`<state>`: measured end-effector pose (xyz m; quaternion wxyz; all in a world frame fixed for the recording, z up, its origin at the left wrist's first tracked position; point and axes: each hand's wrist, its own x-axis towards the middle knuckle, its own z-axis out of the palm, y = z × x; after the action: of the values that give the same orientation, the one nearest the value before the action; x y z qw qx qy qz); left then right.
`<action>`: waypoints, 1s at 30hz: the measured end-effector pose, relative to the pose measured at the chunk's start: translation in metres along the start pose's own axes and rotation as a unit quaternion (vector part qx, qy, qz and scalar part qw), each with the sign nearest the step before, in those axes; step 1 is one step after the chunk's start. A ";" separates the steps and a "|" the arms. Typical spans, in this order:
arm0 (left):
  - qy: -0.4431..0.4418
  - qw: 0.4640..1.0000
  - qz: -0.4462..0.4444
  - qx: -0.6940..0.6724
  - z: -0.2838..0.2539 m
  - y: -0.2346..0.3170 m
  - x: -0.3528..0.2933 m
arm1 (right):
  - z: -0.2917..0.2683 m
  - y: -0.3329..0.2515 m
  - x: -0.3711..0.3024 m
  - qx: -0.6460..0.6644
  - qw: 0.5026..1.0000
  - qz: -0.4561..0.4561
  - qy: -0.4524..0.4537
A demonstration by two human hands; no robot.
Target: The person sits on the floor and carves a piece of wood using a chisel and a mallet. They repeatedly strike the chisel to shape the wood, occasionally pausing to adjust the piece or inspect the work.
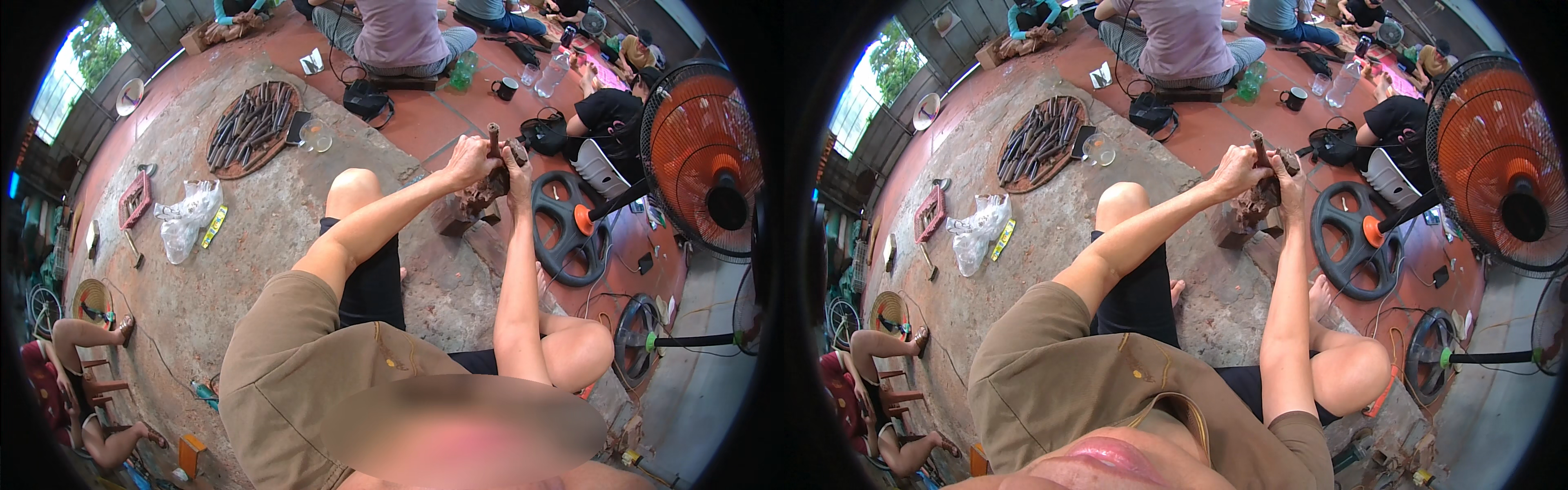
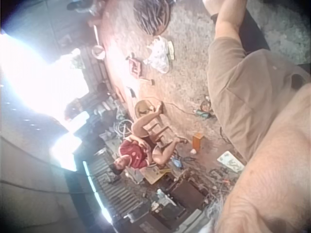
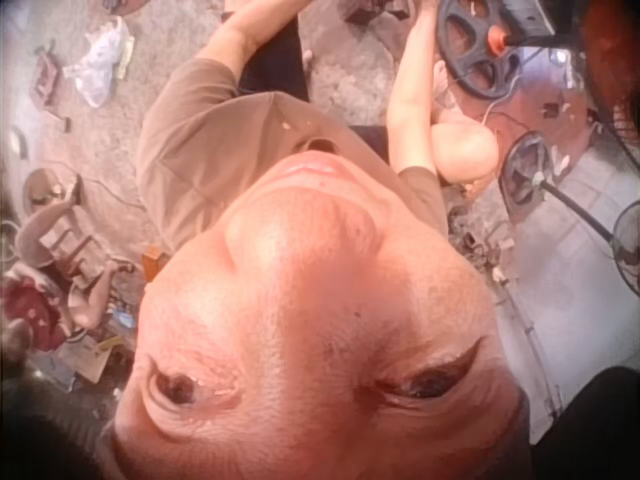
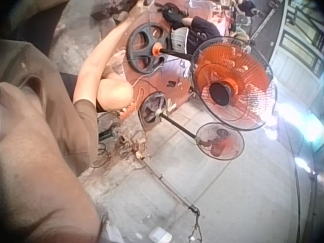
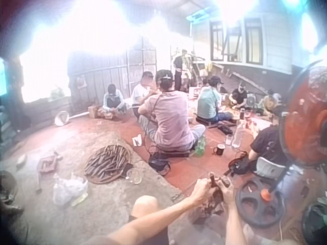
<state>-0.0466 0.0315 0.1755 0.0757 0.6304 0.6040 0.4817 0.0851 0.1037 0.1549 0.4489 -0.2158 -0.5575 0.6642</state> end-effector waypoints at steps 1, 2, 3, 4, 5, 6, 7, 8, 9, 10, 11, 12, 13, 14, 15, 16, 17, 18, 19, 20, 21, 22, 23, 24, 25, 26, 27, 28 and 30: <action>-0.001 1.000 -0.001 0.004 0.000 -0.001 0.000 | 0.002 -0.001 -0.001 0.000 1.000 0.000 0.002; 0.000 1.000 -0.001 0.003 0.000 -0.002 -0.001 | 0.003 -0.002 -0.002 -0.001 1.000 -0.001 0.004; 0.002 1.000 0.000 0.002 0.000 -0.003 -0.001 | 0.005 -0.003 -0.003 -0.001 1.000 -0.001 0.005; 0.002 1.000 0.002 0.000 0.000 -0.002 -0.001 | 0.002 -0.001 -0.002 -0.005 1.000 -0.003 0.004; 0.000 1.000 0.000 -0.002 0.000 -0.001 -0.001 | 0.000 0.000 0.000 -0.009 1.000 -0.005 0.002; -0.003 1.000 -0.002 -0.003 0.000 0.000 0.000 | -0.002 0.002 0.000 -0.013 1.000 -0.007 0.001; -0.004 1.000 -0.006 -0.003 -0.001 -0.001 -0.001 | -0.001 0.002 0.000 -0.013 1.000 -0.005 0.000; -0.004 1.000 -0.005 -0.004 -0.001 -0.002 -0.001 | -0.001 0.001 0.000 -0.014 1.000 -0.004 0.000; -0.003 1.000 -0.004 -0.005 -0.001 -0.003 -0.001 | 0.000 0.001 0.000 -0.014 1.000 -0.002 0.000; -0.003 1.000 -0.003 -0.007 -0.001 -0.003 -0.001 | 0.000 0.001 0.000 -0.012 1.000 -0.002 0.000; -0.002 1.000 -0.001 -0.004 -0.001 -0.003 -0.001 | 0.001 0.000 -0.001 -0.009 1.000 -0.001 0.001; -0.002 1.000 0.001 0.000 -0.002 -0.003 -0.001 | 0.002 -0.001 -0.001 -0.007 1.000 0.000 0.001; -0.002 1.000 0.002 0.003 -0.002 -0.003 -0.001 | 0.003 -0.001 -0.001 -0.007 1.000 0.001 0.001; -0.003 1.000 -0.001 0.005 -0.003 -0.003 -0.001 | 0.004 -0.001 -0.002 -0.007 1.000 0.002 0.001; -0.004 1.000 -0.005 0.008 -0.003 -0.003 -0.002 | 0.004 -0.001 -0.002 -0.007 1.000 0.003 0.001; -0.006 1.000 -0.007 0.010 -0.003 -0.002 -0.002 | 0.004 -0.001 -0.002 -0.007 1.000 0.003 0.001; -0.008 1.000 -0.009 0.010 -0.003 -0.002 -0.001 | 0.004 -0.002 -0.002 -0.008 1.000 0.003 0.002; -0.010 1.000 -0.011 0.010 -0.003 -0.002 -0.001 | 0.004 -0.002 -0.002 -0.009 1.000 0.003 0.002; -0.013 1.000 -0.012 0.009 -0.002 -0.002 0.000 | 0.000 0.001 0.000 -0.014 1.000 0.000 0.004; -0.011 1.000 -0.008 0.006 -0.001 -0.001 0.000 | -0.004 0.004 0.002 -0.020 1.000 -0.004 0.005; -0.009 1.000 -0.004 0.003 0.000 -0.001 0.000 | -0.008 0.007 0.004 -0.025 1.000 -0.008 0.006; -0.005 1.000 -0.003 0.002 -0.001 -0.003 -0.001 | -0.004 0.006 0.003 -0.022 1.000 -0.006 0.005; -0.003 1.000 -0.001 0.005 -0.001 -0.006 -0.001 | -0.001 0.005 0.002 -0.019 1.000 -0.005 0.004; -0.001 1.000 0.001 0.007 -0.002 -0.008 -0.002 | 0.002 0.003 0.001 -0.016 1.000 -0.003 0.002; 0.000 1.000 0.006 0.008 -0.002 -0.006 -0.002 | 0.000 0.004 0.001 -0.019 1.000 -0.001 0.001; 0.001 1.000 -0.001 0.011 -0.002 -0.005 -0.002 | -0.002 0.004 0.002 -0.022 1.000 0.000 0.001; 0.002 1.000 -0.008 0.014 -0.002 -0.004 -0.001 | -0.003 0.004 0.002 -0.026 1.000 0.002 0.000; 0.002 1.000 -0.015 0.018 -0.003 -0.002 -0.002 | -0.002 0.004 0.002 -0.026 1.000 0.001 0.000; -0.038 0.997 -0.055 0.037 -0.008 0.001 -0.003 | -0.001 0.004 0.002 -0.028 1.000 -0.001 0.000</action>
<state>-0.0503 0.0247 0.1788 0.1016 0.6168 0.6516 0.4297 0.0840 0.1060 0.1511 0.4435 -0.2275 -0.5764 0.6475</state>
